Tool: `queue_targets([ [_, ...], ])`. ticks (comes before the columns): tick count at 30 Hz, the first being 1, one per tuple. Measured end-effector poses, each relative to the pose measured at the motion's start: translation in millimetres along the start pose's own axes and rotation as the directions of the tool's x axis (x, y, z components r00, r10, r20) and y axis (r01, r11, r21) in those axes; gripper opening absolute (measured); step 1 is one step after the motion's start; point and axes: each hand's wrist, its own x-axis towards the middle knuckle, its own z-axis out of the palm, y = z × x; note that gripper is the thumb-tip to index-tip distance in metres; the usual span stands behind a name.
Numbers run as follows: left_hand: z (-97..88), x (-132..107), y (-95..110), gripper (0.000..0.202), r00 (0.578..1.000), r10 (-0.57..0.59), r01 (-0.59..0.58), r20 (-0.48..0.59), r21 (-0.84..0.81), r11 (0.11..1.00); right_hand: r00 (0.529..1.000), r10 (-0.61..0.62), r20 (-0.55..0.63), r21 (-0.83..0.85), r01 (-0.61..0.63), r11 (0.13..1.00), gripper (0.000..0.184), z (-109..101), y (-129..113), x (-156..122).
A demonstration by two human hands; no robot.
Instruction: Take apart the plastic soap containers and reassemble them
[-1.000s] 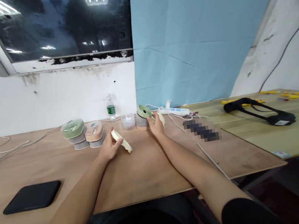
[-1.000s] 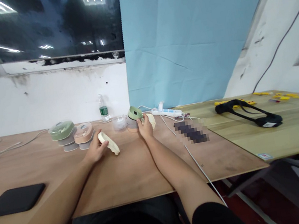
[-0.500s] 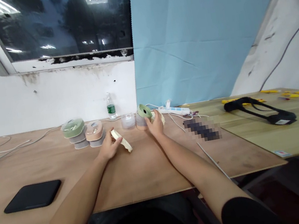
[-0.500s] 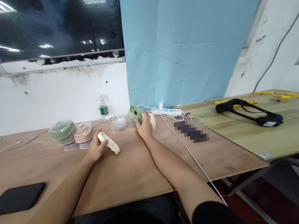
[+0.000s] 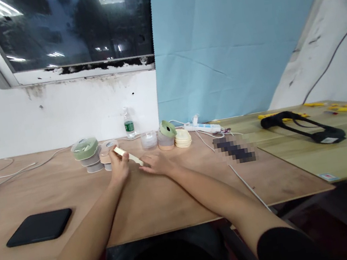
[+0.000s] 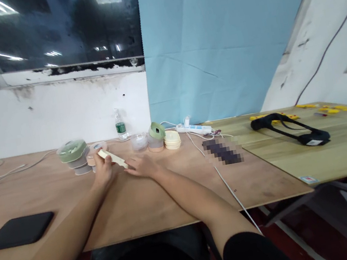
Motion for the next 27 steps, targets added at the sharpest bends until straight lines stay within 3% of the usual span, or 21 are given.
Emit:
queue_targets([
  [3,2.0,-2,4,0.090,0.992,0.090,-0.087,0.087,-0.040,0.995,0.985,0.153,-0.077,0.032,-0.150,0.988,0.030,-2,8,-3],
  [5,3.5,-5,9,0.096,0.983,0.110,-0.116,0.148,0.036,0.993,0.946,0.276,-0.168,0.076,-0.267,0.961,0.027,-3,18,-6],
  [8,5.5,-10,19,0.097,0.958,0.111,-0.163,0.265,0.184,0.969,0.904,0.346,-0.251,0.109,-0.329,0.938,0.028,-5,35,-9],
  [10,5.5,-12,23,0.092,0.942,0.141,-0.226,0.306,0.263,0.938,0.836,0.424,-0.349,0.152,-0.396,0.906,0.032,-7,49,-10],
  [11,4.7,-11,25,0.087,0.938,0.162,-0.258,0.307,0.304,0.917,0.768,0.487,-0.416,0.198,-0.446,0.873,0.034,-9,56,-11],
  [14,-1.9,-6,30,0.063,0.945,0.218,-0.312,0.242,0.477,0.822,0.491,0.662,-0.566,0.371,-0.565,0.737,0.040,-17,84,-21],
  [18,-16.9,2,30,0.044,0.973,0.217,-0.202,0.076,0.736,0.646,0.247,0.732,-0.635,0.463,-0.637,0.617,0.042,-26,127,-49],
  [21,-25.8,6,23,0.046,0.985,0.165,-0.130,0.045,0.824,0.551,0.000,0.776,-0.631,0.586,-0.656,0.477,0.044,-26,154,-69],
  [22,-27.6,7,21,0.048,0.989,0.140,-0.116,0.049,0.841,0.529,-0.046,0.793,-0.607,0.617,-0.657,0.434,0.043,-25,160,-73],
  [24,-29.2,9,16,0.052,0.994,0.099,-0.092,0.049,0.860,0.501,-0.073,0.842,-0.534,0.666,-0.651,0.365,0.043,-21,169,-78],
  [27,-28.8,9,14,0.062,0.996,0.083,-0.060,0.022,0.873,0.483,-0.007,0.912,-0.409,0.708,-0.634,0.313,0.048,-15,170,-78],
])
